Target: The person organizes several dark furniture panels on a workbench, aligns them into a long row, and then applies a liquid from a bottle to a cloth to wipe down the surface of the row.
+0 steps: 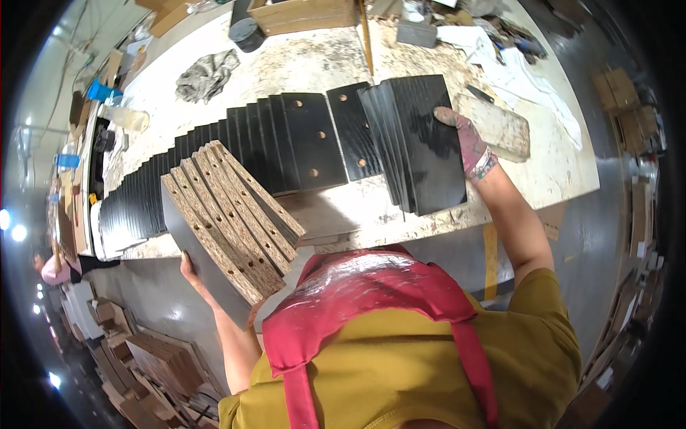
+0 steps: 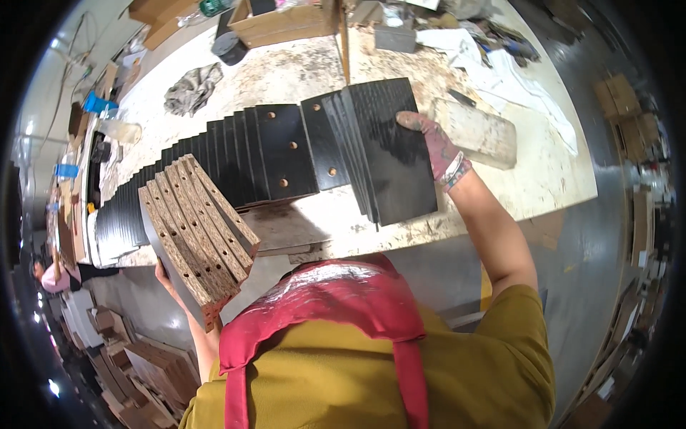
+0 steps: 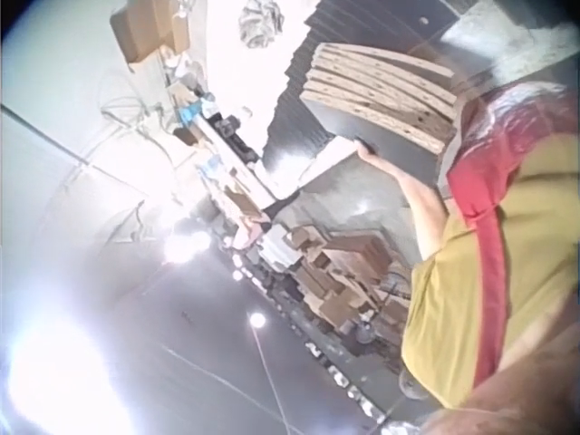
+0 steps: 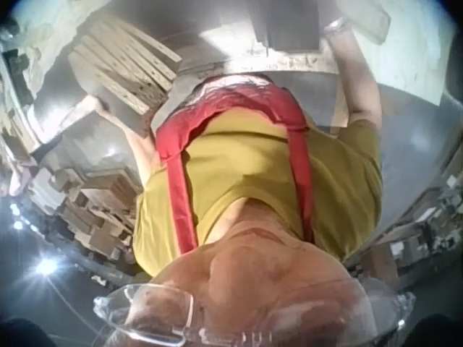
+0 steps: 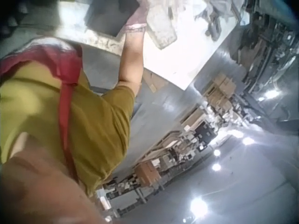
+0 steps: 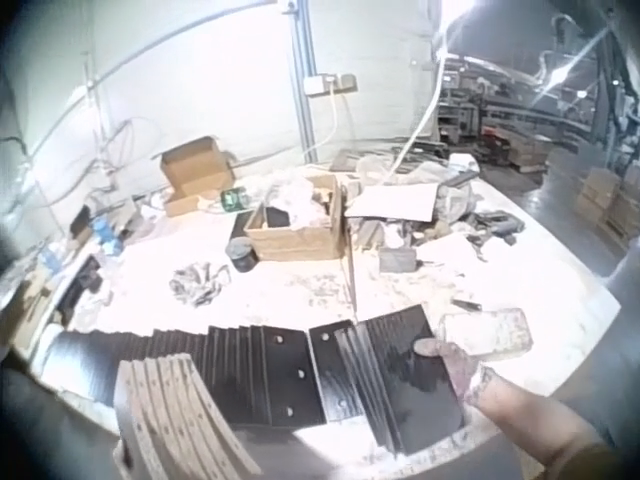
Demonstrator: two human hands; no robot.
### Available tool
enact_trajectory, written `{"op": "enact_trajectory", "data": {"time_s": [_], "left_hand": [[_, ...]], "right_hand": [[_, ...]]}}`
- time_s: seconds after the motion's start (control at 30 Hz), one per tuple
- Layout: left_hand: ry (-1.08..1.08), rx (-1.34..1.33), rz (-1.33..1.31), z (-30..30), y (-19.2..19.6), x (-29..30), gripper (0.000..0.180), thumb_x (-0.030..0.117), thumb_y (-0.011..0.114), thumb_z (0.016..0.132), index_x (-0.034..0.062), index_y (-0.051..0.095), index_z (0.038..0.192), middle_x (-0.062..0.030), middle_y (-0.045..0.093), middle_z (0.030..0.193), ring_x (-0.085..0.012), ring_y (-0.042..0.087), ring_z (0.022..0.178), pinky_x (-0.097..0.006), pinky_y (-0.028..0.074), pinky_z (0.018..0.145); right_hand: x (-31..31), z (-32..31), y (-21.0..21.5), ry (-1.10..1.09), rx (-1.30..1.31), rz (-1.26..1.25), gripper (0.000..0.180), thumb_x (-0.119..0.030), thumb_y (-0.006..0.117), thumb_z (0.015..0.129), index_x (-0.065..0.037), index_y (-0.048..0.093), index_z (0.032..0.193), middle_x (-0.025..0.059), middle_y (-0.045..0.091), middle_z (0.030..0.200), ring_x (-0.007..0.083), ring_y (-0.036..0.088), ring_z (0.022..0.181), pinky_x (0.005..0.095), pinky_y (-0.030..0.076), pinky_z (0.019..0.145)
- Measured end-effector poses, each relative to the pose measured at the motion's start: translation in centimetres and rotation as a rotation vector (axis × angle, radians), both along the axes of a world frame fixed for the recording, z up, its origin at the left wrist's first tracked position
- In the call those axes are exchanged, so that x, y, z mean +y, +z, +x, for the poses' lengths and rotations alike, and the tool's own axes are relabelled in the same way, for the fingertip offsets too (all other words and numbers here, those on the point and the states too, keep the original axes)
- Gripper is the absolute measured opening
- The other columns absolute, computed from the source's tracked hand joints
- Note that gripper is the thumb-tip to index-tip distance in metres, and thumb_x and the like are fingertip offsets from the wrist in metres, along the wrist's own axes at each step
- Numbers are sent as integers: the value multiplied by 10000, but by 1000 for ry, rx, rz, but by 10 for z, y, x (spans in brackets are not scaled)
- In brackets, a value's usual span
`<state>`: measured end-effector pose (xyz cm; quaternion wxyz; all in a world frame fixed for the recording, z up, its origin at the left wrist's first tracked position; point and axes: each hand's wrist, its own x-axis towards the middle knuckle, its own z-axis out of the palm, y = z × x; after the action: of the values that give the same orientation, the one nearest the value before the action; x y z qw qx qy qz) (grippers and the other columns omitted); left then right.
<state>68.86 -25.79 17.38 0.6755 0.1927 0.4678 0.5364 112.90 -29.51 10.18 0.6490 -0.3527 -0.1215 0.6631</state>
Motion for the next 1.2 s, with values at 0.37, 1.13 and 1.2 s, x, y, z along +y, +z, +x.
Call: {"op": "enact_trajectory", "data": {"time_s": [0.37,1.13,1.2], "left_hand": [[58,-439,280,-49,-29,-25,469,196,481,957,201,315,1396,-82,426,1348,-208,546,1113,-368,538,875],[-502,-203,-18,59,8,60,668,423,588,821,-2,450,1318,-170,560,1239,-286,571,1113,-409,459,986],[-689,-165,-53,87,8,62,681,402,614,811,-37,451,1306,-182,569,1229,-289,577,1109,-410,449,1002]], "right_hand": [[91,52,-24,76,-42,-141,282,-194,659,814,-11,654,1029,141,693,997,264,680,854,388,561,821],[66,-68,12,496,-308,244,918,-404,702,803,-75,198,1496,70,370,1456,167,468,1241,328,397,1009],[44,-69,19,466,-126,158,995,-440,730,792,-102,131,1510,-6,511,1247,113,535,1039,272,441,899]]}}
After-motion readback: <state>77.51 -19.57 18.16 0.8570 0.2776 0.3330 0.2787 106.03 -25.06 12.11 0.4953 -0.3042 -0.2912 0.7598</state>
